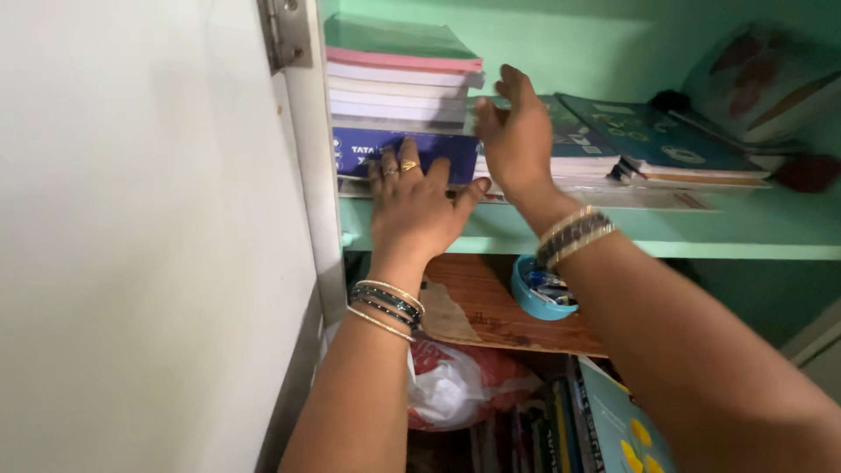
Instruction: The person organizes books and notebooks on a shelf by picking them up from a pile and placing them into sorted stacks on the shelf by hand.
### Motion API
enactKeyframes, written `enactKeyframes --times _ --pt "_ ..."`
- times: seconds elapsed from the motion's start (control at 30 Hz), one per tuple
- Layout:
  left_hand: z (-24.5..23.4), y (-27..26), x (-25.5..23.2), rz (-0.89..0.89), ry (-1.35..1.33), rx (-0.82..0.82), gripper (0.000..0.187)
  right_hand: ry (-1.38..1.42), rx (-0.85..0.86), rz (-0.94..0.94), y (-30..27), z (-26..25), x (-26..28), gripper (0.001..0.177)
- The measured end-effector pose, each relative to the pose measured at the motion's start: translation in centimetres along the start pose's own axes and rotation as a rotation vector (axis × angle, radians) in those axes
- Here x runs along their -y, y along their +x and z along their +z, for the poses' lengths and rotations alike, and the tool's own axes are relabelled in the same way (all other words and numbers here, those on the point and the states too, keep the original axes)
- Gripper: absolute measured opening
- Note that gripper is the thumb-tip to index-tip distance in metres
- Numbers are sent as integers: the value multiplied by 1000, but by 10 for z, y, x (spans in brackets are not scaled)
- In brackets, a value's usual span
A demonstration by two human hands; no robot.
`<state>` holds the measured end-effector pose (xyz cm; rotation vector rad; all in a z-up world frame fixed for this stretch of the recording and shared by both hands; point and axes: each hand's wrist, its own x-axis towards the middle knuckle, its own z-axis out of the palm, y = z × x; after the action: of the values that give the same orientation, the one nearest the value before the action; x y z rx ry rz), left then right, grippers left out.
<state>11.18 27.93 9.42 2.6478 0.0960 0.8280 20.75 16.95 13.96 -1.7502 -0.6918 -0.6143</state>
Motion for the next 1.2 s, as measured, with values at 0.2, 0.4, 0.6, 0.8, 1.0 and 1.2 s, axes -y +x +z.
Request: enactKeyframes --times 0.2,0.4,0.6,0.8,1.0,1.2 --pt "13 5 5 10 38 4 74 -671 149 -564 -13 -8 -17 74" --pt "7 8 3 31 6 36 75 -913 342 -407 23 5 -8 83" --pt "9 5 4 -9 14 51 74 -1031 466 -353 35 -12 12 74" --pt "2 4 4 5 -1 2 74 -882 434 -484 11 -73 17 68" --pt "7 3 8 45 45 -76 65 -980 478 -389 -110 -182 14 70" --pt "17 -6 15 177 53 -148 63 -1151 519 -75 -276 -307 -24 72"
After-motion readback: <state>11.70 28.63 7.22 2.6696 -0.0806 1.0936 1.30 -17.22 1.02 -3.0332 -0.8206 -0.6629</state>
